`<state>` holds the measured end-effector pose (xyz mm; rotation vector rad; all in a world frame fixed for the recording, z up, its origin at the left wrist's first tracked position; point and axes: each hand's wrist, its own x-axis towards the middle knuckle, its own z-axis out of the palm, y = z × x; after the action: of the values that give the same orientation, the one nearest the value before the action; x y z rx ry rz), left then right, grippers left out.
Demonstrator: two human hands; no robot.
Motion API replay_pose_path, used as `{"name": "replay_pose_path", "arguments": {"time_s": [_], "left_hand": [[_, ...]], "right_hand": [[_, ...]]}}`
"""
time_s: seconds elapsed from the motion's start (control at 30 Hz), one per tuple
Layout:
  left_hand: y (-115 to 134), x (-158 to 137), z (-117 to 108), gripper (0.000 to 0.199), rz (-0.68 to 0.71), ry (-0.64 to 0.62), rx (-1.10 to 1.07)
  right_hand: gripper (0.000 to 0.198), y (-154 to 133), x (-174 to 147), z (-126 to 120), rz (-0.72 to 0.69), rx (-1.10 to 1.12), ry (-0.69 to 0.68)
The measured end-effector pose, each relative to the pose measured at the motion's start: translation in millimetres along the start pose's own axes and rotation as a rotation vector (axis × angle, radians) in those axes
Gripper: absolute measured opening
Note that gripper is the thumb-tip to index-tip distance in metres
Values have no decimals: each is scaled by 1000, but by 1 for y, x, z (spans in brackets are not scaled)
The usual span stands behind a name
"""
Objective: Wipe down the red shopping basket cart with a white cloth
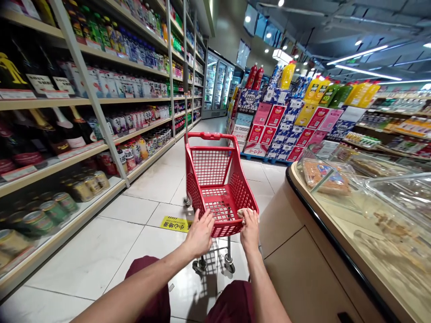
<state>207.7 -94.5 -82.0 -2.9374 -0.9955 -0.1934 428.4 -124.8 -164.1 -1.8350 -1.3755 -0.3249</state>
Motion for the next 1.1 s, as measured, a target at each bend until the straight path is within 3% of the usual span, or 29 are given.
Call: {"name": "replay_pose_path", "arguments": {"time_s": [0.1,0.17,0.33,0.47,0.6,0.8,0.97,1.1], "left_hand": [[17,-1,3,68,150,-2,-26],[14,1,3,70,197,12,-17],[-15,12,-1,64,-46,100,42],[-10,14,5,65,-22,126,58],[-7,11,2,69,52,115,44],[-34,9,-8,70,-161,154,28],[-38,4,-8,70,-97,183,44],[-51,-3,-14,67,-162,214,54]], "right_hand": [[47,-1,-3,-11,26,-6,-52],[46,-12,-16,-17,11,13,-99],[49,-38,-45,-29,-4,17,-113],[50,-60,-40,-27,70,-9,-2],[56,-71,-38,-27,10,-22,5],[57,-64,-34,-33,64,-41,52],[60,-97,-15,-9,-102,52,6],[58,-80,-1,-17,19,-41,23]]}}
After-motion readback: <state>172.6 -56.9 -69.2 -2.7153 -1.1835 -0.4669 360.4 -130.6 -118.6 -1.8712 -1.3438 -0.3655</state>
